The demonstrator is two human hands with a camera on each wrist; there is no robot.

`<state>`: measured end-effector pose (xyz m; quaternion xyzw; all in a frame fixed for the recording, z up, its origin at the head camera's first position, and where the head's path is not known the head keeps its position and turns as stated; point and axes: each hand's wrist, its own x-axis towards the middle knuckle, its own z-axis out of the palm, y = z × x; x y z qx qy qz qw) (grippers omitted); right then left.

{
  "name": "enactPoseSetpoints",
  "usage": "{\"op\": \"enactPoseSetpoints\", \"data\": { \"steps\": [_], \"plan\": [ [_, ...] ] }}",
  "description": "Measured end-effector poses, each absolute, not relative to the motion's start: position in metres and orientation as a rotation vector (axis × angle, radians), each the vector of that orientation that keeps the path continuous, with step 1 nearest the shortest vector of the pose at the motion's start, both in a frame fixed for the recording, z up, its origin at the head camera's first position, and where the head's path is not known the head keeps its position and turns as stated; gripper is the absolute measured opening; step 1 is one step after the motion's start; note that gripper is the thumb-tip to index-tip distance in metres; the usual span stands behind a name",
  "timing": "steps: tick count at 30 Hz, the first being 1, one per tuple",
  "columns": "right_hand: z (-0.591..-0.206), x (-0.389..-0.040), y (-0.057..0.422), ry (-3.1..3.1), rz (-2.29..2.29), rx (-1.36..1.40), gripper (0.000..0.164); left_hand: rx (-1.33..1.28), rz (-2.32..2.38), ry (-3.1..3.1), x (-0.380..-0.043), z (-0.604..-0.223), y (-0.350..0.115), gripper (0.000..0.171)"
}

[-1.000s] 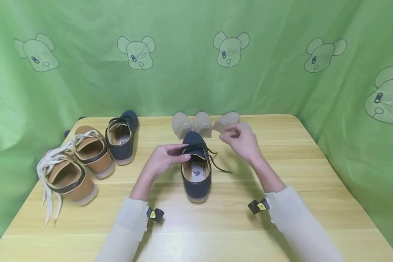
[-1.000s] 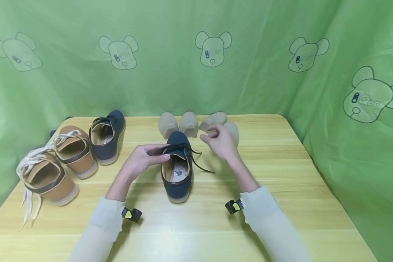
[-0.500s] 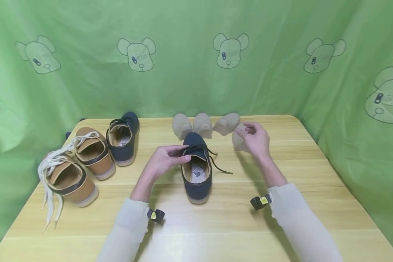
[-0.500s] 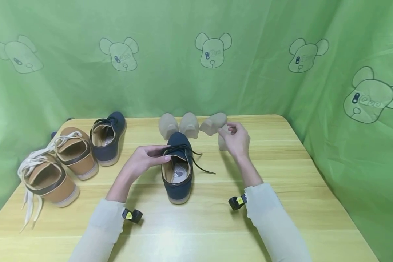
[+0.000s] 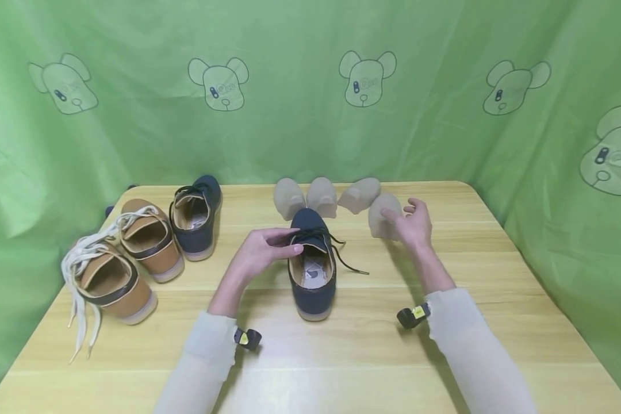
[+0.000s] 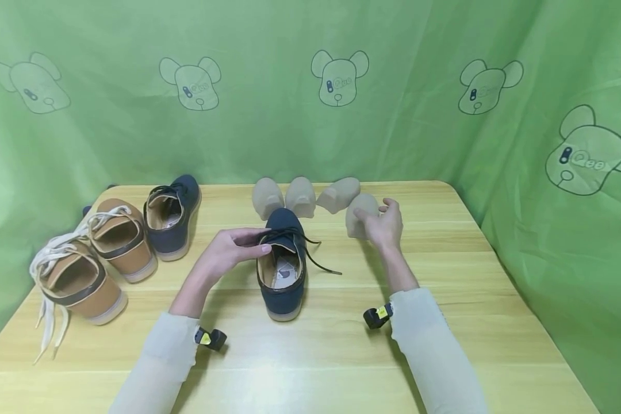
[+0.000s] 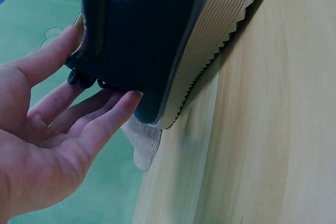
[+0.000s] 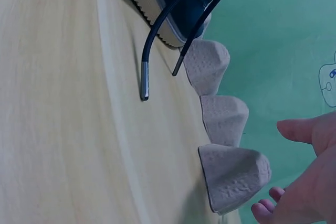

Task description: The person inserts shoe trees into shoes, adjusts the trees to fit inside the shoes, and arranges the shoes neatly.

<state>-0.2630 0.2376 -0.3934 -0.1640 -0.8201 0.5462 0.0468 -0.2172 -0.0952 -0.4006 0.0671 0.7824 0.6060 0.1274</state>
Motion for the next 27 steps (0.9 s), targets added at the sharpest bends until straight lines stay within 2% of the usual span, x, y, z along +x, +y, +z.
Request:
{"op": "enactPoseSetpoints", "data": {
  "steps": [7,15,27],
  "plan": [
    [-0.399,-0.265,0.239,-2.614,1.699,-0.492,0.106,0.194,1.775,2.269,-0.218,-0.402,-0.094,0.049],
    [-0.407,-0.267,0.243,-2.692,1.655,-0.566,0.11,0.187,1.771,2.264,-0.218,-0.401,-0.095,0.05],
    [-0.41,-0.268,0.245,-2.846,1.534,-0.521,0.111,0.169,1.774,2.263,-0.219,-0.402,-0.094,0.05]
  ]
}}
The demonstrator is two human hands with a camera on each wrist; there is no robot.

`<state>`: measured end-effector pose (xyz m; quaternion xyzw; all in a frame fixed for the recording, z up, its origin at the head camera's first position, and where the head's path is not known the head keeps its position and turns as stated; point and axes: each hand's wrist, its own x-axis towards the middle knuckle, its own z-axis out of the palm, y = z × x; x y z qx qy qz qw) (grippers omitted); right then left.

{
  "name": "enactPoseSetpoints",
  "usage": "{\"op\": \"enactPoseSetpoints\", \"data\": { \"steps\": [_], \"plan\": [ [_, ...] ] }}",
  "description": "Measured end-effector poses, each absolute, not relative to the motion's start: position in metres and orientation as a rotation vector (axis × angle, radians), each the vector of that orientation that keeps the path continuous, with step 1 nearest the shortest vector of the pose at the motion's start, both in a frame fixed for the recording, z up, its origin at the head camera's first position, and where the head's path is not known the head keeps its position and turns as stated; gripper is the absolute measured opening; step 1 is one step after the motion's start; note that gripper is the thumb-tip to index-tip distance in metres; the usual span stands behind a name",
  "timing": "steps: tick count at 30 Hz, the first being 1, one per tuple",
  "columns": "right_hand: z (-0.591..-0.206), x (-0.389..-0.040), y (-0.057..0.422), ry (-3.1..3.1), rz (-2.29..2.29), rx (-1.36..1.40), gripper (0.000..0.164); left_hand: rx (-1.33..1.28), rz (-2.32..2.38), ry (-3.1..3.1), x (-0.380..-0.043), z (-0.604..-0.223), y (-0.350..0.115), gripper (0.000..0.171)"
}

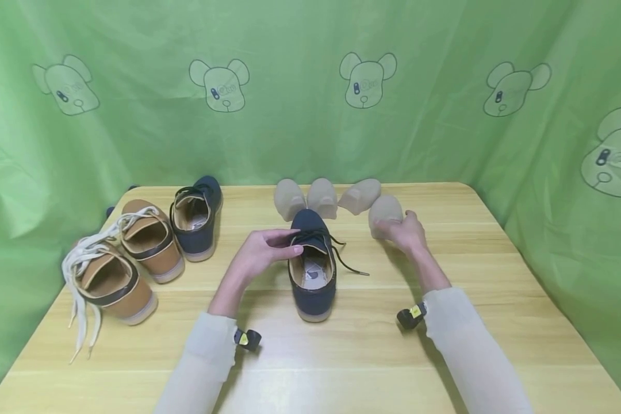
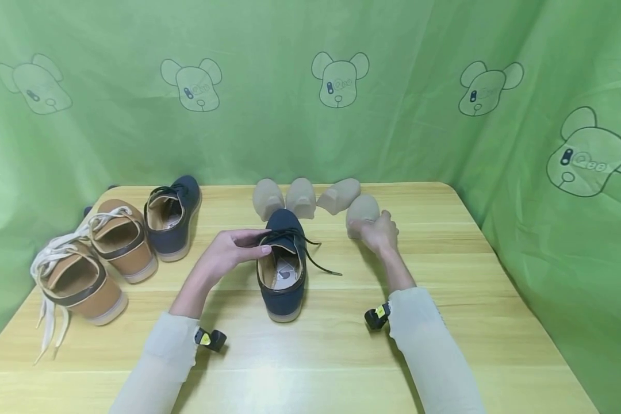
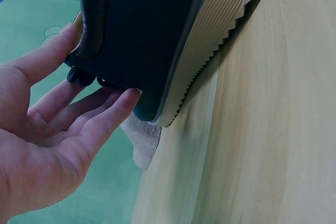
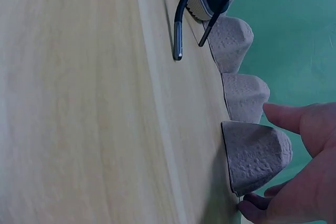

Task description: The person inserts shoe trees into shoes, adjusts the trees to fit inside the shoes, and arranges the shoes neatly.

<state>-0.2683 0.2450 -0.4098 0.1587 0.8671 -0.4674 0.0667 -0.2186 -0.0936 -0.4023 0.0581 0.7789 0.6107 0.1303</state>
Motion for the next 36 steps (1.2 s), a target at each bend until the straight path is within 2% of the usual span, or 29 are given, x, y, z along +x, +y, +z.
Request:
{"op": "enactPoseSetpoints", "data": {
  "steps": [8,31,36],
  "plan": [
    [-0.415,-0.269,0.248,2.649,-1.334,0.485,0.102,0.176,1.781,2.258,-0.219,-0.404,-0.093,0.05],
    [-0.416,-0.264,0.254,2.665,-1.42,0.539,0.094,0.178,1.771,2.262,-0.22,-0.404,-0.095,0.049],
    [-0.414,-0.26,0.256,2.706,-1.424,0.567,0.085,0.182,1.771,2.254,-0.22,-0.405,-0.095,0.049]
  ]
}}
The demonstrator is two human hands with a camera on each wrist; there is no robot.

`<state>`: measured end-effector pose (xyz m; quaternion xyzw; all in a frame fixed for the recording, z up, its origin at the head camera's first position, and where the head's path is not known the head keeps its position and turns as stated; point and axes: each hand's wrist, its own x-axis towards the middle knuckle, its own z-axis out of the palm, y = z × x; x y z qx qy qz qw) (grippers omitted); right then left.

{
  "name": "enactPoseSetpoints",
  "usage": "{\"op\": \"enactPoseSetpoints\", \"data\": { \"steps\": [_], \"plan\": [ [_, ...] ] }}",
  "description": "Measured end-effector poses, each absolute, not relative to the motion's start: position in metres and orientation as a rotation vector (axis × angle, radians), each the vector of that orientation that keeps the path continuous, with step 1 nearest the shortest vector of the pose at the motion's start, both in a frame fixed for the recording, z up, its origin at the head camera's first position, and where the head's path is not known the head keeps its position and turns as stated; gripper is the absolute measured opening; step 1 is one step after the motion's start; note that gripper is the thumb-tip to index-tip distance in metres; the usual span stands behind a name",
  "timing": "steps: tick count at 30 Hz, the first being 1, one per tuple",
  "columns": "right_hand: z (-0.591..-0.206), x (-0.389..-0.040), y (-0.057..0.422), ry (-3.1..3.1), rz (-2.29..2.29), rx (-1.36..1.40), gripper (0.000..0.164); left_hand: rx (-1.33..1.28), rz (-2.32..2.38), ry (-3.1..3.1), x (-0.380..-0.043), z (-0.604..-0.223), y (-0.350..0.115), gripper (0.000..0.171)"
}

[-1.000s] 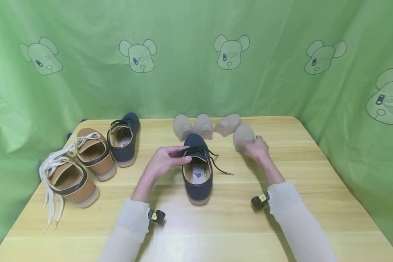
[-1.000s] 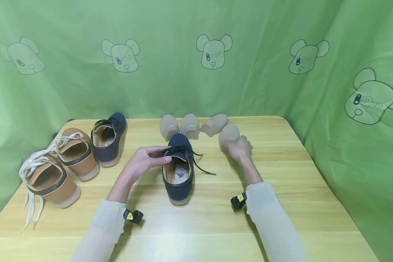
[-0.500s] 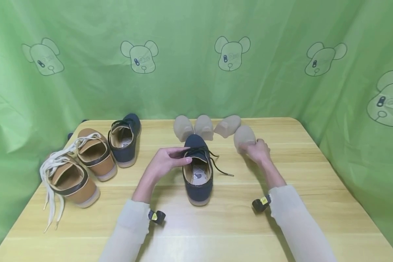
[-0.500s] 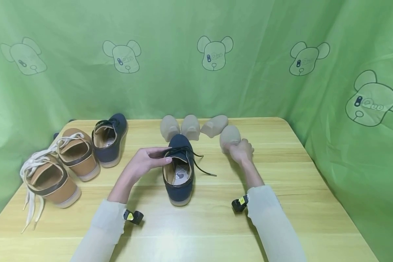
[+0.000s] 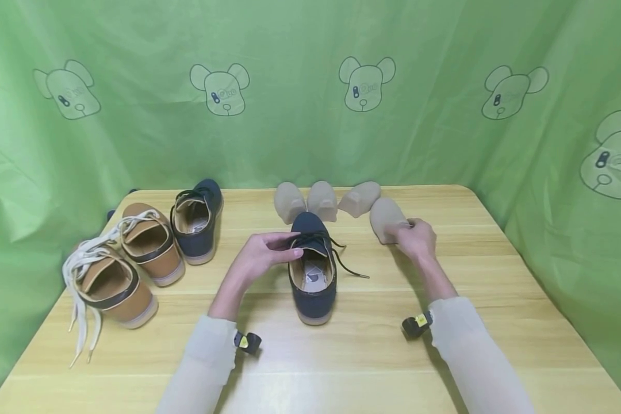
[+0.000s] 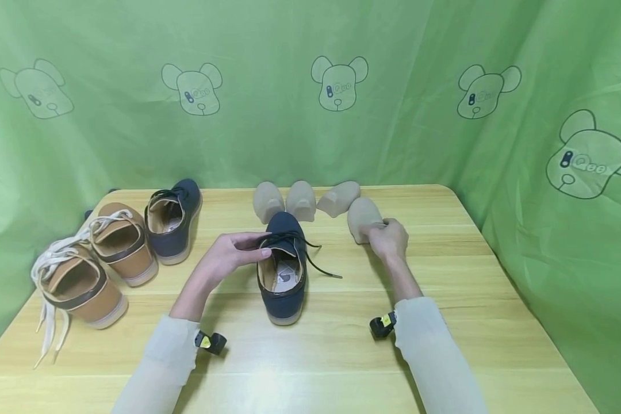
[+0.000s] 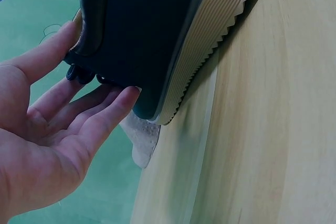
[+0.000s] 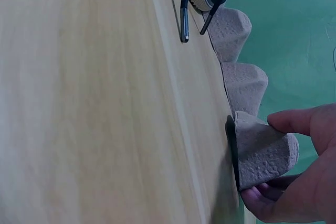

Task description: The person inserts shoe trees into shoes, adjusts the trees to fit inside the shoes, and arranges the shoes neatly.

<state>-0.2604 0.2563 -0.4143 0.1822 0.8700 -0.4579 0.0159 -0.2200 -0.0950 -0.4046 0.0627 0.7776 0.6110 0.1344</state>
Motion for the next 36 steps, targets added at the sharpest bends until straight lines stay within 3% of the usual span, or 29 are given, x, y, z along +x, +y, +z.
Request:
{"op": "enactPoseSetpoints", "data": {
  "steps": [6,36],
  "plan": [
    [-0.415,-0.257,0.262,2.739,-1.44,0.572,0.074,0.18,1.779,2.247,-0.219,-0.404,-0.095,0.049],
    [-0.409,-0.249,0.262,2.704,-1.642,0.678,0.075,0.2,1.745,2.294,-0.218,-0.403,-0.096,0.049]
  ]
}}
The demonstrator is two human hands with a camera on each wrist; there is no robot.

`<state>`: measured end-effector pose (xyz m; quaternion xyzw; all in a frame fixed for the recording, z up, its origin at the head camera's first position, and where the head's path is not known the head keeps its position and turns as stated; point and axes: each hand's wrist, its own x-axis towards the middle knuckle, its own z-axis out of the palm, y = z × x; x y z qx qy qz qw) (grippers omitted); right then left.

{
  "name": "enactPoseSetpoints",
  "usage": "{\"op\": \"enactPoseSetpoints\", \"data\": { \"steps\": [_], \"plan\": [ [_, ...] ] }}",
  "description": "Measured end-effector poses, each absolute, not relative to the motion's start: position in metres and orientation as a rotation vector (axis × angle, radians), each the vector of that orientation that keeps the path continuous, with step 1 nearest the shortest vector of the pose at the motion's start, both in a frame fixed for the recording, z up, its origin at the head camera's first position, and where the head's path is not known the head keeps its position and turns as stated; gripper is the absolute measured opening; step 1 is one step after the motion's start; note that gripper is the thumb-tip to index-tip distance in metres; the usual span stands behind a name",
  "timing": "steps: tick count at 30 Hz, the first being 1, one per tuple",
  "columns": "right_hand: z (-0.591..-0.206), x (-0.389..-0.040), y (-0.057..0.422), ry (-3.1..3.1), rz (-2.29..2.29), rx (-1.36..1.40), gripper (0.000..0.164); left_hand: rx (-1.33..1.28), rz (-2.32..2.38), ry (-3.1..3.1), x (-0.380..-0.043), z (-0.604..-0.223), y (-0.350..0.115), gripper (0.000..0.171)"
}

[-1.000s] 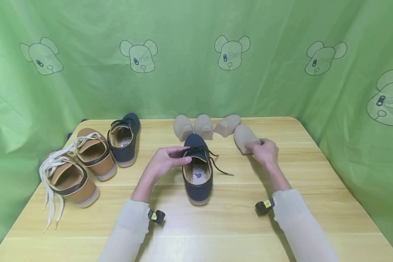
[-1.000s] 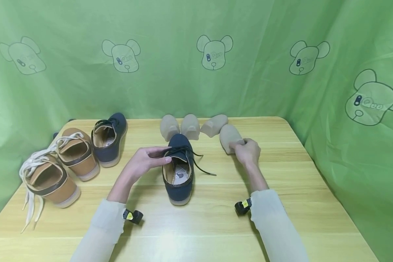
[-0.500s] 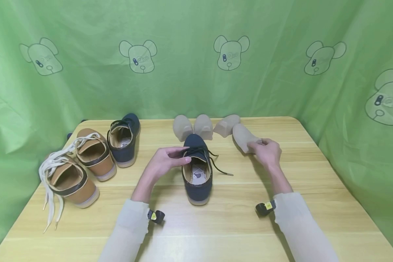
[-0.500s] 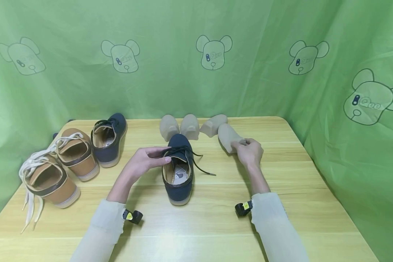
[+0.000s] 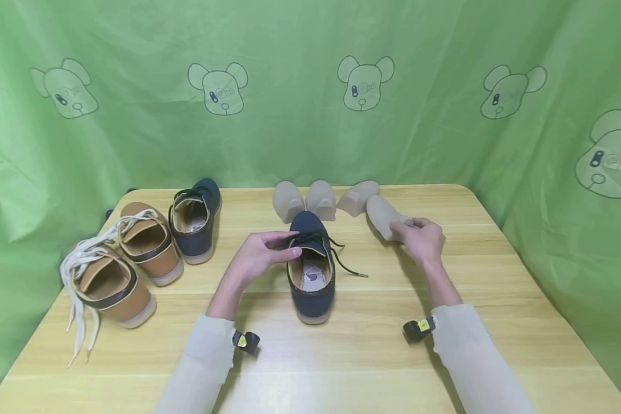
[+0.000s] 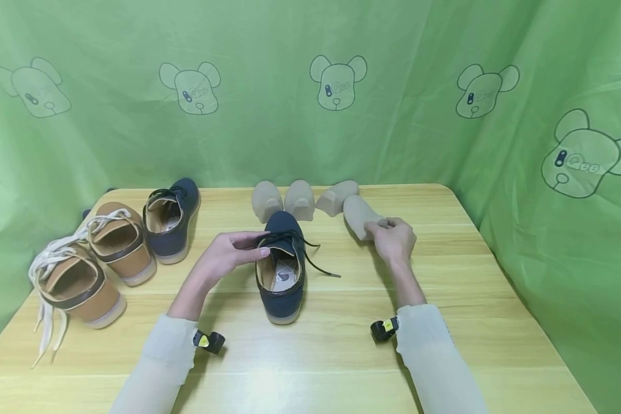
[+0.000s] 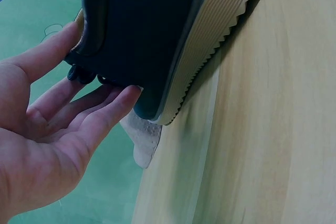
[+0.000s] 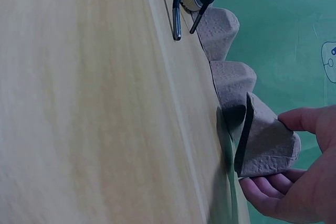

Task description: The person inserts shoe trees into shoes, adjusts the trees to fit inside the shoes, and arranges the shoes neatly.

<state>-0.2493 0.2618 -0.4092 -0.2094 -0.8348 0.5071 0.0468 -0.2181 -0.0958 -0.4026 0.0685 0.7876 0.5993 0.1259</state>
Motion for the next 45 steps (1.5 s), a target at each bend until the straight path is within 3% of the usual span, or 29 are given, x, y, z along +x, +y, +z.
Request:
{"op": "enactPoseSetpoints", "data": {
  "steps": [45],
  "plan": [
    [-0.383,-0.242,0.241,-2.516,1.616,-0.456,0.075,0.268,1.711,2.419,-0.22,-0.408,-0.096,0.041]
  ]
}}
